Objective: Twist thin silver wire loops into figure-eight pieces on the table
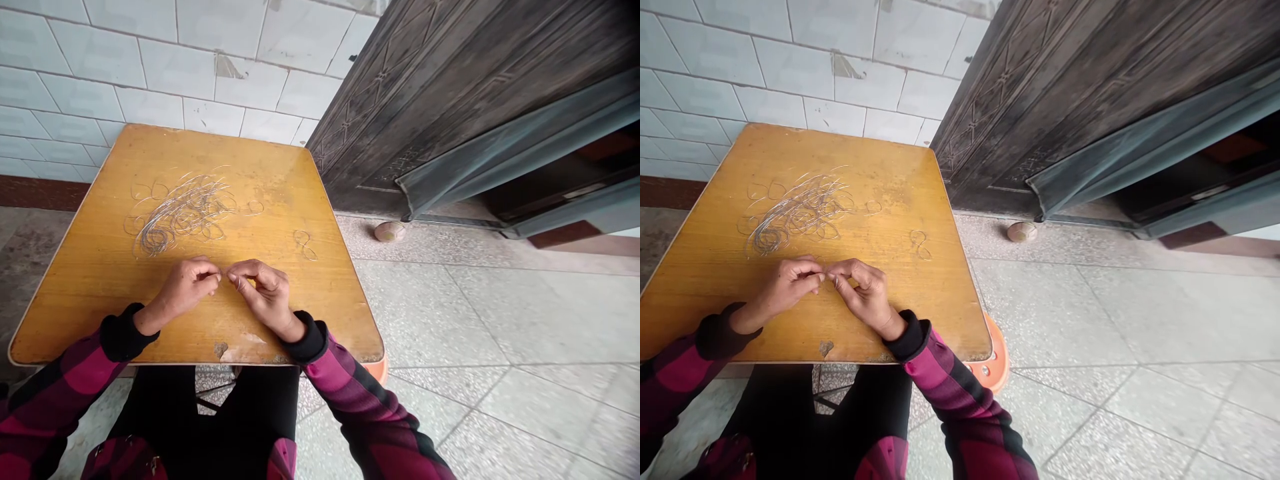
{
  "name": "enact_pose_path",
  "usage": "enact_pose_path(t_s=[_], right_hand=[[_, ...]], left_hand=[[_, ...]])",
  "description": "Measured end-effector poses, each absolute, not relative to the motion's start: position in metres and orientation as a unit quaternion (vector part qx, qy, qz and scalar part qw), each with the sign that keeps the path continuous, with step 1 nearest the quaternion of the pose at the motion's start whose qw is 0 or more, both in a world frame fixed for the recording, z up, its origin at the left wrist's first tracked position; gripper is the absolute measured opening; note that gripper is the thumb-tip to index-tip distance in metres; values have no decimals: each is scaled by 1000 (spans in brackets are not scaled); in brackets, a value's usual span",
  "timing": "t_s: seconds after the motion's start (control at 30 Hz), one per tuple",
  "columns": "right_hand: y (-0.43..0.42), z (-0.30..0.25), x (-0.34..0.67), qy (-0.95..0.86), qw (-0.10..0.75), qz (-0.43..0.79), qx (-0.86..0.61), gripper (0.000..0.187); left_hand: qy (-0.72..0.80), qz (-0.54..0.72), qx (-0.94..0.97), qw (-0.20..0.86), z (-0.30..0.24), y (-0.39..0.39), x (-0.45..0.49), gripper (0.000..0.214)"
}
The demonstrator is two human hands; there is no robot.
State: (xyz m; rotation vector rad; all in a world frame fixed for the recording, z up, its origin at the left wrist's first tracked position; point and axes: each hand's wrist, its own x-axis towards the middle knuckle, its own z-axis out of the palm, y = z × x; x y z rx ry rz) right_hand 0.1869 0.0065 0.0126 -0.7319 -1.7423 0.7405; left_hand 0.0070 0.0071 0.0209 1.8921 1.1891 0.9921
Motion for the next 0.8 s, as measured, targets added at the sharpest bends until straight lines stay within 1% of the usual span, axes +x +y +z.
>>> enact_pose_path(t_s=[0.03,0.1,0.17,0.23,0.63,0.8], right_hand=[[6,12,185,-705,525,346,-327,4],[5,11,182,-649,522,421,-359,9],[6,11,179,-595,523,488,-366,13],[7,11,178,-559,526,529,-363,15],[13,8,177,-530,520,550,-382,16],[14,10,178,-526,502,560,-397,20]], left_hand=[[458,380,730,337,21,7,7,22],[457,377,734,332,19,7,7,22],[455,374,737,332,17,7,7,22],[453,374,737,334,15,7,7,21],[445,384,739,329,16,6,10,20],[447,378,740,332,14,6,9,19]])
